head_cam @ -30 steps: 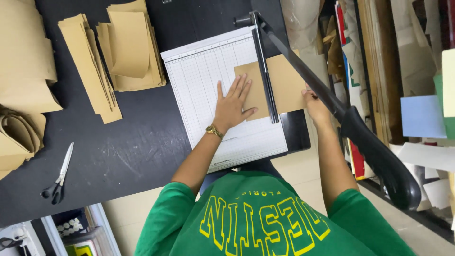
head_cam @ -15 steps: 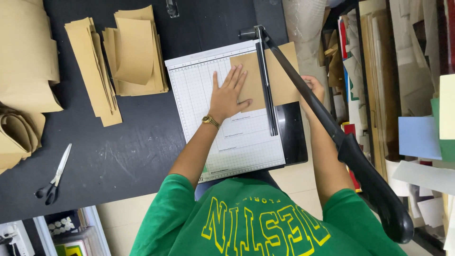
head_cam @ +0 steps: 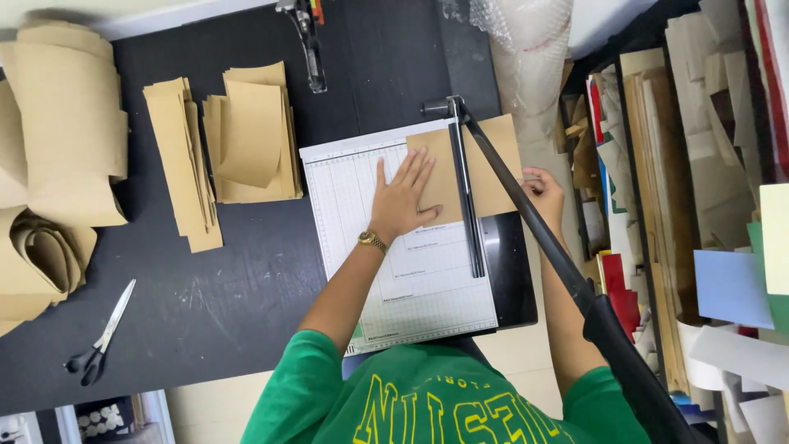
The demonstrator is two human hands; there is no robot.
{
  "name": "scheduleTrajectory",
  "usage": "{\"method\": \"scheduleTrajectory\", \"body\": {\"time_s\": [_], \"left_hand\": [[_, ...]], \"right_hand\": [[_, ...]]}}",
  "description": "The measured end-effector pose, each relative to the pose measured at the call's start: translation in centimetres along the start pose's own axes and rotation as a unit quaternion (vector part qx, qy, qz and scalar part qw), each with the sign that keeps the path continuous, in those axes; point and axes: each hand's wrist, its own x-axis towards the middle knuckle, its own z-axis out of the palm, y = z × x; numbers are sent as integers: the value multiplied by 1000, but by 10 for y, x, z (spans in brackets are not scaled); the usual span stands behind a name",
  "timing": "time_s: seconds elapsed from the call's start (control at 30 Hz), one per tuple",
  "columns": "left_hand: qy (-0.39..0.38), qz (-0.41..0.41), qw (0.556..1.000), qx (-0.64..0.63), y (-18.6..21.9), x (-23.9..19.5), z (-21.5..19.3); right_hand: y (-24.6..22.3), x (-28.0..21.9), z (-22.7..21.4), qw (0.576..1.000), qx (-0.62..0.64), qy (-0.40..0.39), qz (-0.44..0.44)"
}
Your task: Cutting brown paper to size using a paper trimmer and scissors, then folding the pieces into sleeves or envelopes.
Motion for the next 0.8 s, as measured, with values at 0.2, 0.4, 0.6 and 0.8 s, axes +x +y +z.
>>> {"method": "scheduleTrajectory", "body": {"time_s": [0.2,0.4,0.6,0.8], "left_hand": [[10,3,1000,-10,-1,3,0],[81,37,996,27,-1,1,-1],[61,24,997,27,1,0,-3],[33,16,999,24,0,0,-3]], "right_hand": [[-46,-15,-9,1000,0,18,18],[-265,-118,-133,985,2,12,-171],[-399,-251,-170,939,-190,-95,-272],[-398,-278,-121,697,-686,-42,-207]]}}
